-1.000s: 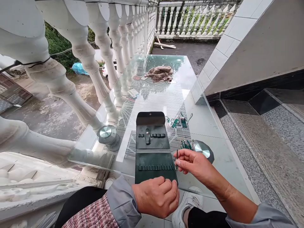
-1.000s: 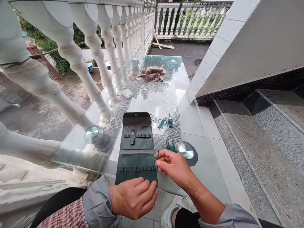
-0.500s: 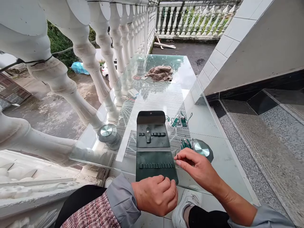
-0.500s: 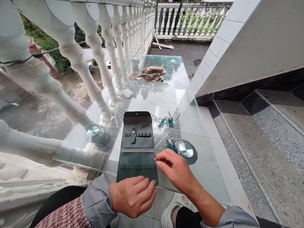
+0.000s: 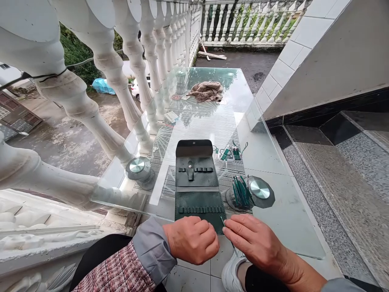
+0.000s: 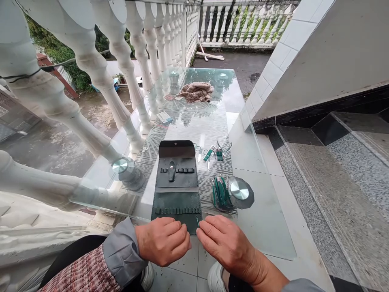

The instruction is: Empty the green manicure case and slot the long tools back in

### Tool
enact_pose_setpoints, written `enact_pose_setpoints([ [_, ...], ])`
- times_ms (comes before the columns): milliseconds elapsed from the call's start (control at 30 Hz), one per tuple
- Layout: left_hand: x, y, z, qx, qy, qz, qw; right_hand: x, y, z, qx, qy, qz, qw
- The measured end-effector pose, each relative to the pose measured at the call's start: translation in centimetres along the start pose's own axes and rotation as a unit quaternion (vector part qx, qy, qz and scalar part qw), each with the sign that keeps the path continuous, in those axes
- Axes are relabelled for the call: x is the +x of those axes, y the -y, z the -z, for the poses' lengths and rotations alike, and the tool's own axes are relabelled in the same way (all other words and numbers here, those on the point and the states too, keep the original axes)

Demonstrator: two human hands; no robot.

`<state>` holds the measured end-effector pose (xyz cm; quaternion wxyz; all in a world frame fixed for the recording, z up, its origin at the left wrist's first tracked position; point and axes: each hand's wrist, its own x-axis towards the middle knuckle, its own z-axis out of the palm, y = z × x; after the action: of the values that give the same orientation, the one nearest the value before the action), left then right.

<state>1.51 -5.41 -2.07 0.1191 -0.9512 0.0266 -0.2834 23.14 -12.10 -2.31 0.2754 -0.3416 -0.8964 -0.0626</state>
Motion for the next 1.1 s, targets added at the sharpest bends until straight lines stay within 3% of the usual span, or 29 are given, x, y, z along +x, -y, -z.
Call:
enact_pose_setpoints([
  [500, 0.0, 0.2, -0.3, -0.018, -0.024, 0.007, 1.000, 1.6, 0.5, -0.1, -0.070, -0.020, -0.019, 0.997],
  [767, -0.3, 0.4, -0.2, 0.001, 0.049, 0.019, 0.999, 1.6, 0.5, -0.4, -0.047, -0.003, -0.025, 0.999],
  [867, -0.4, 0.4, -0.1, 0.008, 0.064, 0.021, 0.998, 1.1, 0.4, -0.6, 0.002, 0.000, -0.069, 0.998],
  [1000, -0.5, 0.4, -0.2, -0.001, 0.072, 0.012, 0.997, 1.0, 0.7, -0.4, 0.049, -0.017, -0.181, 0.982],
  [1100, -0.5, 0.4, -0.3, -0.009, 0.060, 0.007, 0.998, 1.4, 1.2, -0.1, 0.036, 0.033, -0.256, 0.965],
])
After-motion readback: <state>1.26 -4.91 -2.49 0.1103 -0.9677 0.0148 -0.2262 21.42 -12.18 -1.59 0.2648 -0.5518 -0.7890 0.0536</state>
